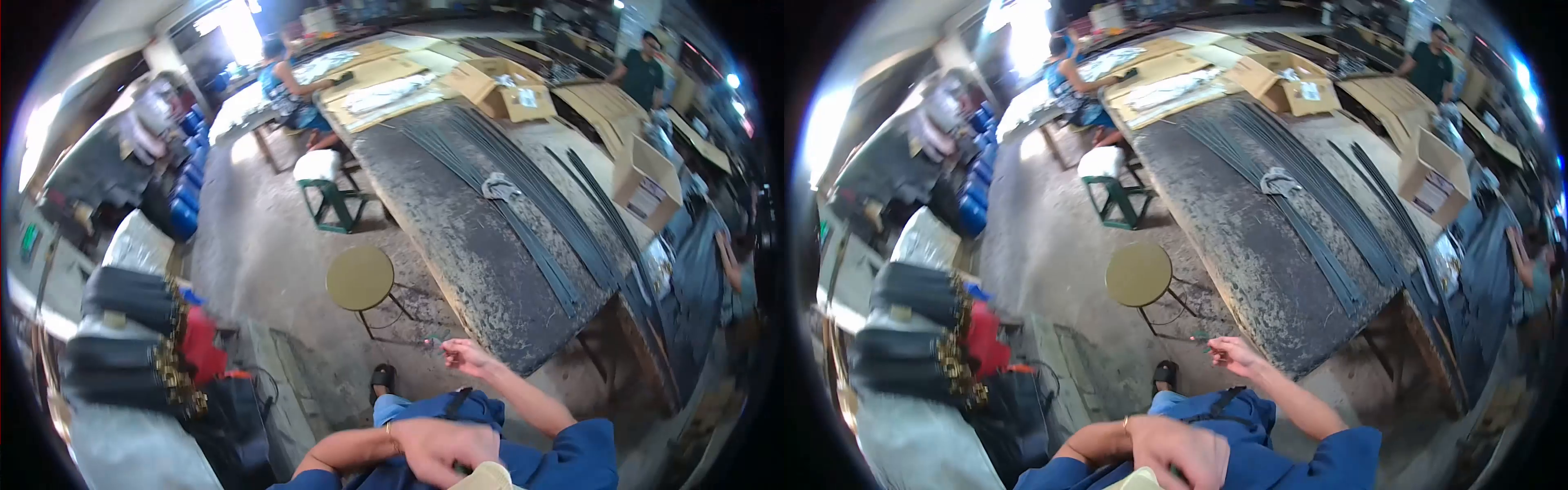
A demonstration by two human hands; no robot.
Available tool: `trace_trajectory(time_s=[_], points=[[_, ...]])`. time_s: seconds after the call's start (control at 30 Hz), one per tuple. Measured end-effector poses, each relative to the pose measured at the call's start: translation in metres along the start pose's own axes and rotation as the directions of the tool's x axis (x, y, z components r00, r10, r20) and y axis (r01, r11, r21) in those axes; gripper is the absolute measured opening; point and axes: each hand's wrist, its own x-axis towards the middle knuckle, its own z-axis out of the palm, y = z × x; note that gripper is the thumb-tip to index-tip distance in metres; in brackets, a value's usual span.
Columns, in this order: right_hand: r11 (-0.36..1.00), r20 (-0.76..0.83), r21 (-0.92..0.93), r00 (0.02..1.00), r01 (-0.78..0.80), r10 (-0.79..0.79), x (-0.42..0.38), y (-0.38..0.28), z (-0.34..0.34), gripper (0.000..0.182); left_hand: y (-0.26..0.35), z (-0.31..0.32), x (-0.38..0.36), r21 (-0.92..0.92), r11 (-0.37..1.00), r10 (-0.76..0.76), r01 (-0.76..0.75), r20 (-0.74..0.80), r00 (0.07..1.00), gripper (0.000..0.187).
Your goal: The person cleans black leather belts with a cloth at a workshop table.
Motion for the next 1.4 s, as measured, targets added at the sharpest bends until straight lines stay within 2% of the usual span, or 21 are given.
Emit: trace_trajectory(time_s=[0.07,0.1,0.27,0.3,0.33,0.4,0.5,0.53,0.57,0.63,0.67,0.73,0.87,0.93,1.0,1.07,1.13,1.2,1.27,1.33,1.4], points=[[0.996,-0.152,0.018,0.984,0.092,-0.089,0.010,-0.001,-0.008,0.012,0.038,-0.023,-0.023,-0.135,0.963,-0.258,0.232,-0.225,0.940,0.030],[0.985,-0.186,0.092,0.974,0.145,-0.126,0.014,0.000,-0.012,0.012,0.047,-0.034,-0.039,-0.150,0.948,-0.310,0.282,-0.221,0.925,0.028],[0.875,-0.412,0.228,0.857,0.427,-0.310,0.017,-0.017,0.016,0.013,0.088,-0.087,-0.104,-0.068,0.942,-0.330,0.328,-0.026,0.944,0.021],[0.810,-0.480,0.236,0.789,0.536,-0.382,0.016,-0.016,0.019,0.013,0.086,-0.103,-0.121,-0.004,0.925,-0.375,0.380,-0.170,0.911,0.020],[0.739,-0.547,0.234,0.714,0.632,-0.438,0.013,-0.011,0.024,0.012,0.082,-0.116,-0.137,0.052,0.896,-0.405,0.442,-0.318,0.857,0.018],[0.669,-0.597,0.244,0.652,0.702,-0.467,0.017,-0.014,0.025,0.010,0.070,-0.148,-0.168,-0.141,0.673,-0.665,0.726,-0.545,0.511,0.020],[0.589,-0.729,0.246,0.547,0.770,-0.412,0.025,-0.010,0.002,0.010,0.025,-0.203,-0.220,-0.139,0.422,-0.673,0.896,-0.711,0.206,0.025],[0.614,-0.752,0.186,0.514,0.767,-0.414,0.026,-0.012,-0.008,0.010,0.014,-0.227,-0.235,-0.077,0.299,-0.659,0.951,-0.737,0.148,0.026],[0.633,-0.776,0.162,0.494,0.757,-0.393,0.025,-0.021,-0.017,0.009,0.001,-0.251,-0.251,-0.051,0.308,-0.661,0.950,-0.730,0.175,0.026],[0.659,-0.788,0.106,0.467,0.745,-0.401,0.026,-0.033,-0.043,0.008,-0.028,-0.281,-0.294,0.060,0.037,-0.669,0.998,-0.740,0.069,0.030],[0.652,-0.794,0.128,0.471,0.748,-0.385,0.027,-0.041,-0.055,0.008,-0.041,-0.305,-0.309,0.060,0.017,-0.681,0.998,-0.730,0.055,0.030],[0.644,-0.807,-0.024,0.365,0.765,-0.463,0.020,-0.050,-0.074,0.009,-0.066,-0.336,-0.338,0.065,-0.126,-0.702,0.990,-0.711,-0.043,0.032],[0.607,-0.889,-0.052,0.241,0.793,-0.390,0.000,-0.073,-0.089,0.011,-0.097,-0.428,-0.323,0.270,-0.213,-0.744,0.939,-0.668,0.023,0.028],[0.545,-0.897,-0.142,0.125,0.826,-0.424,0.003,-0.065,-0.099,0.010,-0.116,-0.485,-0.306,0.176,-0.172,-0.820,0.969,-0.571,-0.042,0.033],[0.510,-0.922,-0.140,0.076,0.849,-0.380,0.013,-0.058,-0.102,0.009,-0.137,-0.539,-0.291,0.616,-0.103,-0.787,0.781,-0.531,0.315,0.040],[0.490,-0.954,-0.115,0.042,0.864,-0.297,0.028,-0.053,-0.100,0.008,-0.147,-0.583,-0.249,0.565,-0.121,-0.751,0.816,-0.589,0.297,0.039],[0.479,-0.972,-0.121,-0.006,0.870,-0.235,0.051,-0.048,-0.097,0.008,-0.168,-0.641,-0.236,0.623,-0.128,-0.652,0.771,-0.639,0.408,0.042],[0.467,-0.978,-0.122,-0.027,0.876,-0.205,0.075,-0.051,-0.091,0.007,-0.184,-0.699,-0.218,0.572,-0.165,-0.577,0.804,-0.717,0.391,0.042],[0.432,-0.979,-0.138,-0.055,0.891,-0.198,0.101,-0.057,-0.086,0.007,-0.207,-0.775,-0.229,0.629,-0.269,-0.499,0.730,-0.739,0.453,0.038],[0.382,-0.994,-0.102,-0.082,0.918,-0.071,0.129,-0.068,-0.080,0.008,-0.231,-0.846,-0.258,0.678,-0.228,-0.449,0.699,-0.710,0.542,0.040],[0.294,-0.996,-0.085,-0.089,0.952,0.001,0.153,-0.079,-0.066,0.008,-0.239,-0.884,-0.275,0.729,-0.346,-0.400,0.590,-0.684,0.610,0.037]])
